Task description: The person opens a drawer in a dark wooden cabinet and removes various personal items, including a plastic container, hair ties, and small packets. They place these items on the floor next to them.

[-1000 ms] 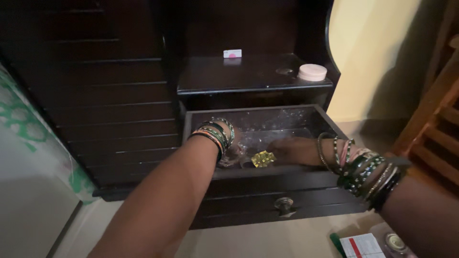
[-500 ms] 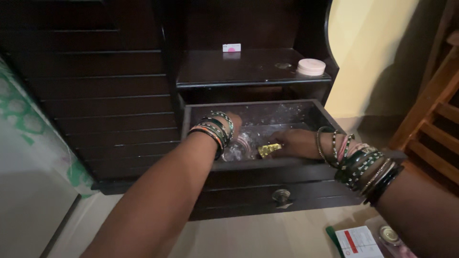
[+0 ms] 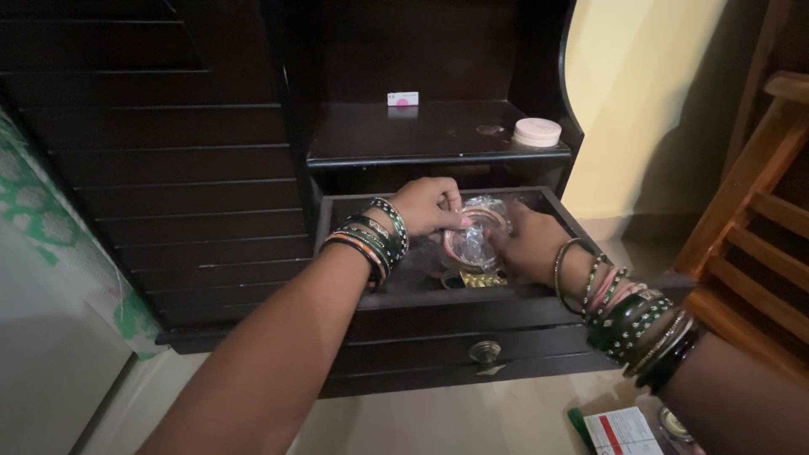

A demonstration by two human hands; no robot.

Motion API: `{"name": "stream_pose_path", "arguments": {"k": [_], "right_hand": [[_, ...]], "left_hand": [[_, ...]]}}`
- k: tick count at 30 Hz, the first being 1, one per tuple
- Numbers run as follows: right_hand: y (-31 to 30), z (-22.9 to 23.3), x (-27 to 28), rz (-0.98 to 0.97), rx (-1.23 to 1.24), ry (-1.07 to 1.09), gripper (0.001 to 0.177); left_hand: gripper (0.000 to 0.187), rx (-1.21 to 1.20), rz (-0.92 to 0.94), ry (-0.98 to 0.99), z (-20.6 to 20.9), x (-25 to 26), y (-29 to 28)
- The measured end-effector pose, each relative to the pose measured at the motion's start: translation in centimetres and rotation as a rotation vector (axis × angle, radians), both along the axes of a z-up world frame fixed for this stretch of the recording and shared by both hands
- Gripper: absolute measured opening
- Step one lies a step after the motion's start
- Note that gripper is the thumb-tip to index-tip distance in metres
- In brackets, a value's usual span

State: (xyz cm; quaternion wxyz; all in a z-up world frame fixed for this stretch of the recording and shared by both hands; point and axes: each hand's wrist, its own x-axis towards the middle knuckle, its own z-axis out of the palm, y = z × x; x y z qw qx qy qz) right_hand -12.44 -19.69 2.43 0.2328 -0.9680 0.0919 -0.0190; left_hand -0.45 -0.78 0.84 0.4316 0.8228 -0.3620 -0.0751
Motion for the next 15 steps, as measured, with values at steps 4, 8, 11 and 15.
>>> {"name": "stream_pose_path", "arguments": {"k": [4, 8, 11, 15], "right_hand": [[-0.6, -0.2, 0.2, 0.025, -0.069, -0.17, 0.058], [-1.7, -1.5, 0.8, 0.038, -0.047, -0.326, 0.051], [-2.0, -2.2, 1.5, 0.032, -0.091, -0.397, 0.05], [-1.9, -2.3, 2.1, 0.007, -0.096, -0.333, 0.054]], "left_hand": [[0.028, -0.072, -0.077, 0.091, 0.4, -0.6, 0.0], [0.029, -0.039, -0.066, 0.064, 1.4, -1.8, 0.0], [0.034, 0.266, 0.137, -0.174, 2.1, -3.4, 0.0], [0.035, 0.52, 0.168, -0.491, 2.8, -5.3, -0.8]]}}
